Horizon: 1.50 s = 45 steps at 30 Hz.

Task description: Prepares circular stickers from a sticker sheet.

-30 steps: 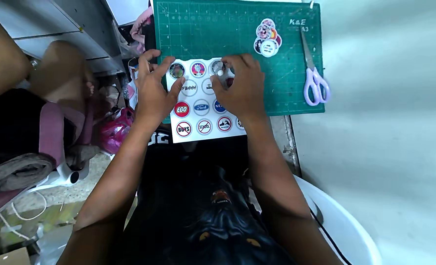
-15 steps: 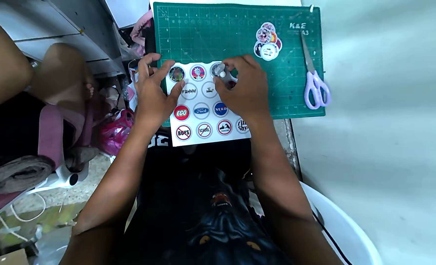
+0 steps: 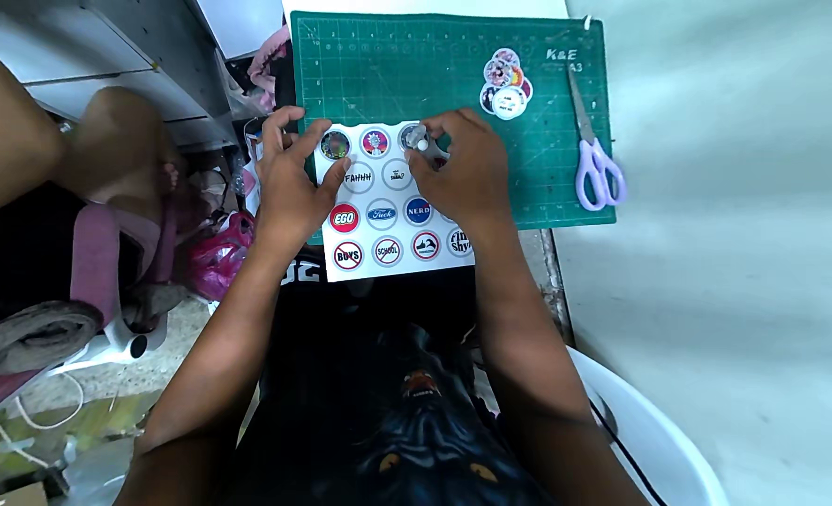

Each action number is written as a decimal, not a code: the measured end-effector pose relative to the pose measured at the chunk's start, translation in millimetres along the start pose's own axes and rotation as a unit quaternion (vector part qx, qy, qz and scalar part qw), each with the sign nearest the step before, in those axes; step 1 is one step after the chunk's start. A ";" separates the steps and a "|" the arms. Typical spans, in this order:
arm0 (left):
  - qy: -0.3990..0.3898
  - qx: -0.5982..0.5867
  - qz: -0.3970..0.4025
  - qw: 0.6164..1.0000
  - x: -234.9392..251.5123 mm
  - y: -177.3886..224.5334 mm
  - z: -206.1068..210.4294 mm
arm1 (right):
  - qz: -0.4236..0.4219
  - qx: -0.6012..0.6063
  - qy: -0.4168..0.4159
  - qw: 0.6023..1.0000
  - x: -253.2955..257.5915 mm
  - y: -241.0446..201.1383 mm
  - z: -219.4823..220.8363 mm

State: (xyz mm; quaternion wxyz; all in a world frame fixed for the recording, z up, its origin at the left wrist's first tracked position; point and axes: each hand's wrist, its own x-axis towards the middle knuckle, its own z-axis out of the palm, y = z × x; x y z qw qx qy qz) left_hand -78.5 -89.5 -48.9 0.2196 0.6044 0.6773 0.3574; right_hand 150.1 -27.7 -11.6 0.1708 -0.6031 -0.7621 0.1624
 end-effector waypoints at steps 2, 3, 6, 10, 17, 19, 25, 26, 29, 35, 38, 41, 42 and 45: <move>-0.001 0.009 -0.001 1.000 -0.2 1.2 -0.9 | -0.001 0.004 0.000 1.000 -0.1 0.4 -0.1; -0.001 0.017 -0.001 1.000 -0.1 1.8 -1.4 | -0.002 0.005 0.002 1.000 0.1 0.7 0.1; -0.007 0.043 0.001 0.999 -0.7 1.9 -1.1 | -0.003 0.000 -0.003 1.000 -0.1 0.6 -0.5; 0.000 0.075 0.010 0.997 -2.4 2.4 -1.0 | -0.023 0.011 -0.020 0.999 -2.4 5.5 -4.1; -0.045 0.076 0.146 0.985 -29.3 57.4 -1.5 | -0.126 0.064 -0.092 0.986 15.4 34.5 -25.1; -0.094 0.076 0.195 0.973 -34.1 75.1 10.5 | -0.132 0.048 -0.108 0.984 21.6 34.1 -26.7; -0.123 0.091 0.232 0.961 -21.6 83.6 46.6 | -0.120 0.031 -0.134 0.983 32.7 31.1 -26.8; -0.113 0.096 0.226 0.963 -18.6 83.4 49.2 | -0.119 0.033 -0.136 0.983 33.7 31.7 -26.7; -0.095 0.120 0.207 0.966 -13.4 85.1 49.2 | -0.120 0.040 -0.141 0.982 35.2 32.7 -27.3; -0.089 0.128 0.174 0.972 -16.7 82.7 53.6 | -0.120 0.048 -0.133 0.983 35.3 36.7 -25.1; -0.108 0.141 0.179 0.968 -19.0 82.5 55.7 | -0.123 0.048 -0.148 0.980 36.9 38.1 -26.8; -0.101 0.135 0.173 0.970 -18.1 81.7 58.1 | -0.123 0.050 -0.155 0.979 38.3 39.6 -27.8; -0.098 0.134 0.173 0.971 -17.2 81.4 59.2 | -0.122 0.050 -0.152 0.980 38.6 39.9 -27.4; -0.088 0.139 0.180 0.970 -12.7 77.5 63.5 | -0.126 0.038 -0.149 0.980 39.8 40.7 -26.0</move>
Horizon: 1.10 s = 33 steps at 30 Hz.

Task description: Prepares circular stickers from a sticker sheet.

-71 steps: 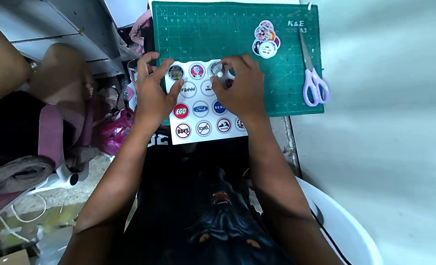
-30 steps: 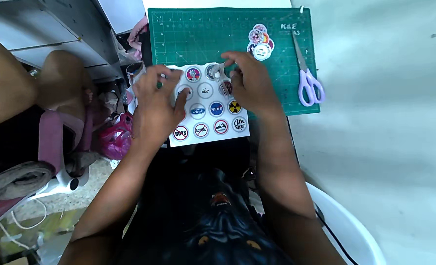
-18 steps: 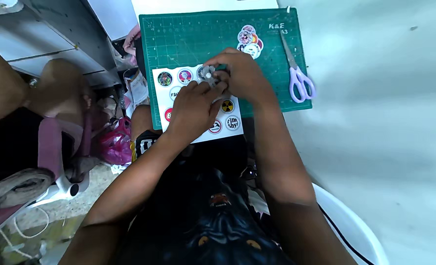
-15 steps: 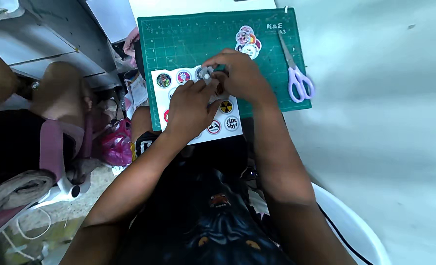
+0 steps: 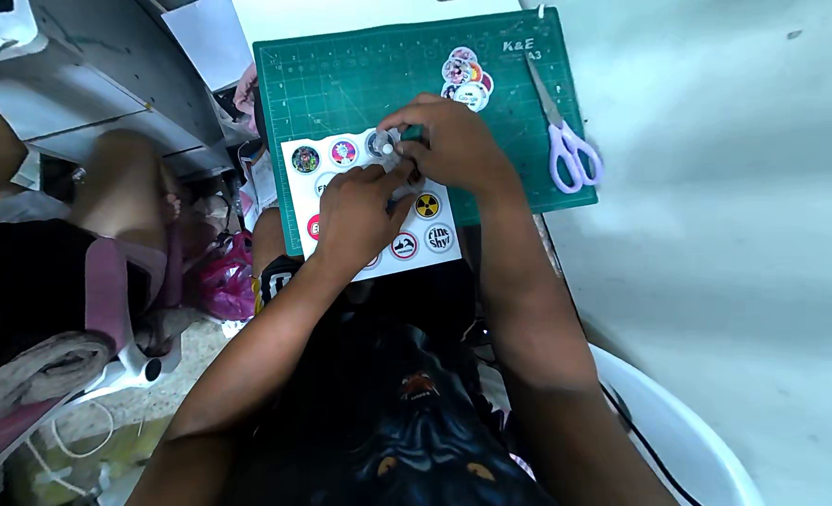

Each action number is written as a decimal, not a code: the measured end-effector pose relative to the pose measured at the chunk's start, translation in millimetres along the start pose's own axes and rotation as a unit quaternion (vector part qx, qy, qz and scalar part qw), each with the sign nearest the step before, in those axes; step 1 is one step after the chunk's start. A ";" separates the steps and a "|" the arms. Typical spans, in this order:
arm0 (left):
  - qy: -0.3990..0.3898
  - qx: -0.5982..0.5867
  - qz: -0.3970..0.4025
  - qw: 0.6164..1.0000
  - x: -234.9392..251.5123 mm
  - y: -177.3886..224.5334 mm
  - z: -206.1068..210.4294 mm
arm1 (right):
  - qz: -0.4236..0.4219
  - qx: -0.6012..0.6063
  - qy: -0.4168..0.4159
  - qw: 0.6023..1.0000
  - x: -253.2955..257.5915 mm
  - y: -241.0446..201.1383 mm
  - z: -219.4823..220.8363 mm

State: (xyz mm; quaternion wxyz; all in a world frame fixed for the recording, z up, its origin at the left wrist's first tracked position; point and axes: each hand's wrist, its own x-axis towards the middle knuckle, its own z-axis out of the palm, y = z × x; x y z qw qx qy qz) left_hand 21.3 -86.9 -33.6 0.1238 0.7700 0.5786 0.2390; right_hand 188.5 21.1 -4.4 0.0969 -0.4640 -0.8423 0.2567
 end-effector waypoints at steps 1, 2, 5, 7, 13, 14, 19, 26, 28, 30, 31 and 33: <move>-0.004 0.002 0.001 1.000 0.5 -0.7 0.0 | -0.003 -0.001 0.001 1.000 -0.4 0.9 0.4; -0.008 0.003 0.001 1.000 0.8 -0.9 -0.3 | -0.008 -0.002 0.001 1.000 -0.9 2.4 0.6; -0.008 0.001 0.007 1.000 0.5 -1.4 0.0 | -0.019 -0.005 -0.013 1.000 -1.9 3.3 -1.3; -0.006 0.002 0.009 1.000 -0.5 -1.7 0.8 | -0.023 -0.015 -0.031 0.999 -1.5 1.2 -3.9; -0.008 -0.003 0.008 1.000 -2.5 1.7 -2.7 | -0.027 -0.038 -0.062 0.997 4.4 -2.3 -8.3; -0.007 -0.004 0.007 1.000 -2.7 1.4 -2.4 | -0.025 -0.039 -0.062 0.997 4.7 -3.1 -8.4; -0.001 -0.006 0.007 1.000 -2.6 1.4 -2.2 | -0.023 -0.037 -0.064 0.997 5.8 -3.8 -9.6; 0.005 -0.005 0.014 1.000 -0.5 -2.6 1.7 | -0.027 -0.045 -0.063 0.997 7.7 -3.4 -9.2; 0.013 -0.013 0.013 1.000 -1.2 -0.8 0.5 | -0.025 -0.046 -0.062 0.997 7.5 -4.3 -9.4; 0.030 -0.025 0.003 0.999 -1.7 -0.8 1.8 | -0.024 -0.048 -0.065 0.996 7.3 -5.5 -10.2; 0.039 -0.025 -0.009 0.999 -2.1 0.1 2.1 | -0.023 -0.049 -0.069 0.996 7.1 -6.1 -10.9; 0.057 -0.016 -0.041 0.997 -4.0 3.4 2.2 | -0.022 -0.049 -0.077 0.996 7.1 -6.8 -12.6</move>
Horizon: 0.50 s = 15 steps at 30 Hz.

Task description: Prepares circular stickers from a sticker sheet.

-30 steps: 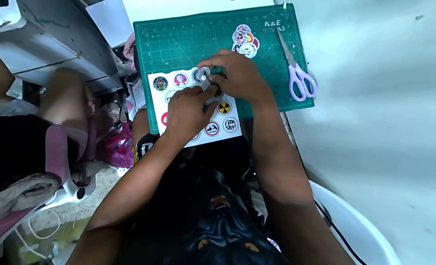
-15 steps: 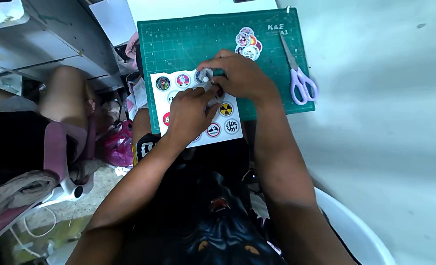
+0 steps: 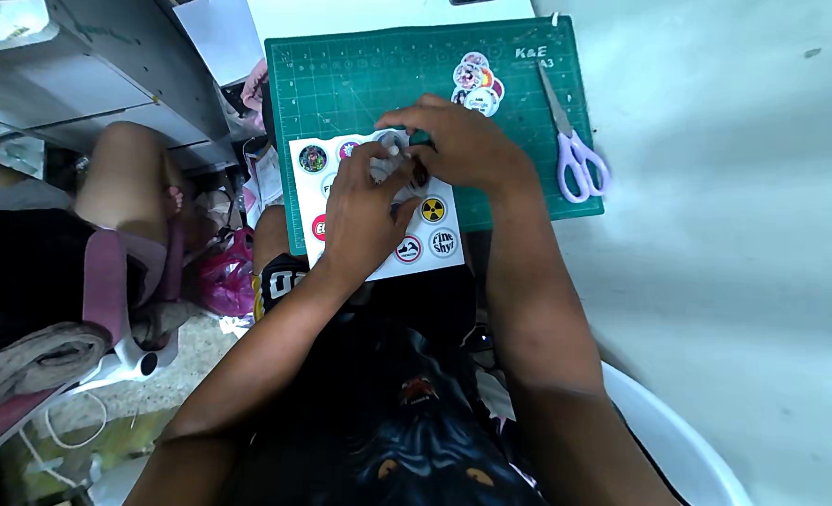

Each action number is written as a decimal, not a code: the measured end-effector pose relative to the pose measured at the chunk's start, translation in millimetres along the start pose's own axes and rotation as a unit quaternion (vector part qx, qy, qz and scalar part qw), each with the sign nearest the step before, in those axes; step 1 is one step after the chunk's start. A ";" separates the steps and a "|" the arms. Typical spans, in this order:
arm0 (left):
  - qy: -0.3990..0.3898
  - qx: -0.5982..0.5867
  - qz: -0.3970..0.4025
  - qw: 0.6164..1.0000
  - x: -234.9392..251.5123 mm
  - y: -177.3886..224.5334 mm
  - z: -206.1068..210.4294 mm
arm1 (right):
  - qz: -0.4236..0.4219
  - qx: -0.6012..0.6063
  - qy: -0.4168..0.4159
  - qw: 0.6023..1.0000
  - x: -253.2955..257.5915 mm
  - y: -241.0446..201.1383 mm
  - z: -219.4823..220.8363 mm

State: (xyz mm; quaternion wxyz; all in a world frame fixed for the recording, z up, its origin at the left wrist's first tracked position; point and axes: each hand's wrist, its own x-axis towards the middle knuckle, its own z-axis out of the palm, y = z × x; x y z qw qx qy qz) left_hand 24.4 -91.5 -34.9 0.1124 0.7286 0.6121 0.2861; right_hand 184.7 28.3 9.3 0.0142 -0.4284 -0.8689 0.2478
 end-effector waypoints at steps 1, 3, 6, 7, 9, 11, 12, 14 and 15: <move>0.007 0.010 -0.020 1.000 -1.5 2.0 -0.6 | 0.001 0.003 -0.004 1.000 -0.1 -0.3 -0.6; 0.004 0.037 -0.057 0.998 -4.8 6.4 -5.0 | 0.001 0.009 -0.008 1.000 0.0 0.0 -0.8; -0.012 0.069 -0.076 0.995 -9.6 10.2 -10.0 | 0.007 0.012 -0.012 1.000 -0.7 -0.5 -2.3; -0.016 0.068 -0.075 0.995 -11.0 10.5 -10.4 | 0.006 0.011 -0.011 1.000 -1.0 -0.5 -2.3; -0.021 0.061 -0.066 0.996 -12.8 9.7 -9.9 | 0.001 0.009 -0.003 1.000 -0.6 1.1 -1.1; -0.020 0.056 -0.063 0.996 -13.7 8.8 -9.3 | -0.004 0.007 -0.001 1.000 -0.6 2.1 -0.5; -0.016 0.054 -0.064 0.996 -13.8 8.8 -9.0 | -0.004 0.009 -0.001 1.000 -0.7 2.1 -0.8; -0.014 0.050 -0.069 0.996 -14.0 9.2 -8.8 | -0.008 0.012 0.000 1.000 -1.0 3.2 -0.6; -0.015 0.049 -0.070 0.996 -14.0 9.3 -8.9 | -0.010 0.013 0.002 1.000 -0.9 4.2 0.0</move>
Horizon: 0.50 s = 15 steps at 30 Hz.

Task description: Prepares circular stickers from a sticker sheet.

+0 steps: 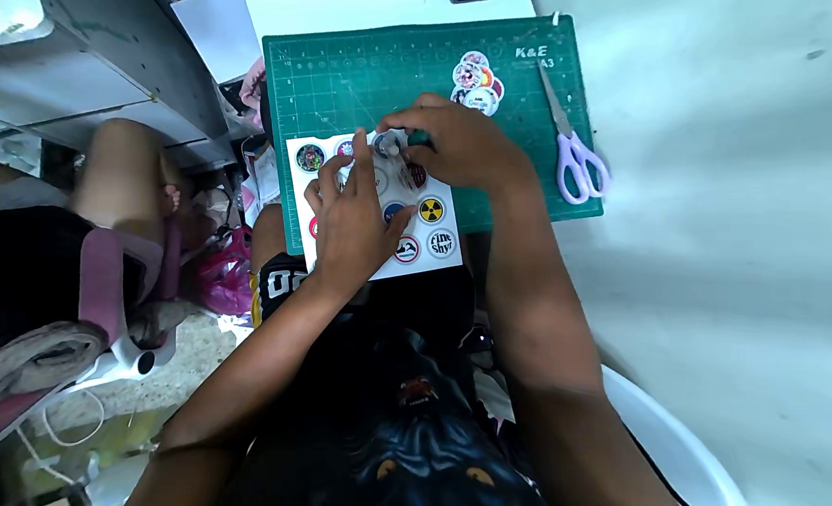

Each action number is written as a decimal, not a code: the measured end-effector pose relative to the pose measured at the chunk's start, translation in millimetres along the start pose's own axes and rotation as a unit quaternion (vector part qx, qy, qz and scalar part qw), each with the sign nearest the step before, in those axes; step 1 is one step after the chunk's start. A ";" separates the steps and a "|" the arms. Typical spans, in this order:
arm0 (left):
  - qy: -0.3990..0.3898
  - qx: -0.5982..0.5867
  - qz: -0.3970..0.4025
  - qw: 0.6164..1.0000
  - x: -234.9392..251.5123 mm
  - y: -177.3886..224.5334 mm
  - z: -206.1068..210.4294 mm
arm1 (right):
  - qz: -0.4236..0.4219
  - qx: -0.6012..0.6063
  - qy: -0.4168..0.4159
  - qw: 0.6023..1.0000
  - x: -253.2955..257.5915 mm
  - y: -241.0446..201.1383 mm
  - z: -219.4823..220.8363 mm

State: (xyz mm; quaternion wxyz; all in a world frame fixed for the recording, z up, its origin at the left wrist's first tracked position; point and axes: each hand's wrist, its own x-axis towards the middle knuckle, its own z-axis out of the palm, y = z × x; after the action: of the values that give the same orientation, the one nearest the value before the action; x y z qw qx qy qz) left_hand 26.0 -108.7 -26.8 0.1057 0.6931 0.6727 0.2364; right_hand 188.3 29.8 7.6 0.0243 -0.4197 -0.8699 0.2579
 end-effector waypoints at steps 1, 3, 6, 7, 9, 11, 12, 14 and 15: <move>-0.001 -0.001 0.000 1.000 0.0 -0.2 0.3 | -0.001 0.000 0.001 1.000 0.1 0.8 0.5; -0.002 0.001 -0.001 1.000 0.4 -0.6 0.8 | 0.003 0.001 -0.002 1.000 0.7 0.3 0.2; 0.000 0.003 -0.004 1.000 0.8 -0.9 1.1 | 0.003 0.001 -0.002 1.000 1.4 0.2 -0.3; -0.001 0.003 -0.005 1.000 1.0 -1.0 0.9 | 0.001 0.002 -0.001 1.000 1.2 0.7 -0.1; -0.001 0.005 -0.006 1.000 1.0 -0.8 0.4 | -0.001 0.002 -0.002 1.000 1.0 1.0 -0.6; 0.005 0.003 -0.005 1.000 0.7 -1.3 1.2 | -0.001 0.001 -0.005 1.000 1.3 0.8 -1.3; 0.007 0.002 -0.004 1.000 0.8 -1.3 1.3 | 0.000 0.001 -0.008 1.000 1.5 0.8 -1.7; 0.006 0.002 -0.006 1.000 0.9 -0.8 1.0 | -0.001 0.005 -0.013 1.000 1.9 1.3 -2.1; 0.006 0.000 -0.006 1.000 1.0 -0.7 0.8 | -0.001 0.006 -0.015 1.000 2.2 1.7 -2.4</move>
State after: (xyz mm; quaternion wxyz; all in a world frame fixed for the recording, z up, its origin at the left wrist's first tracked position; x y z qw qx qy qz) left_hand 25.7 -107.6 -27.6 0.1030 0.6876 0.6775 0.2397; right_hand 188.7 33.4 8.5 0.0140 -0.4146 -0.8691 0.2693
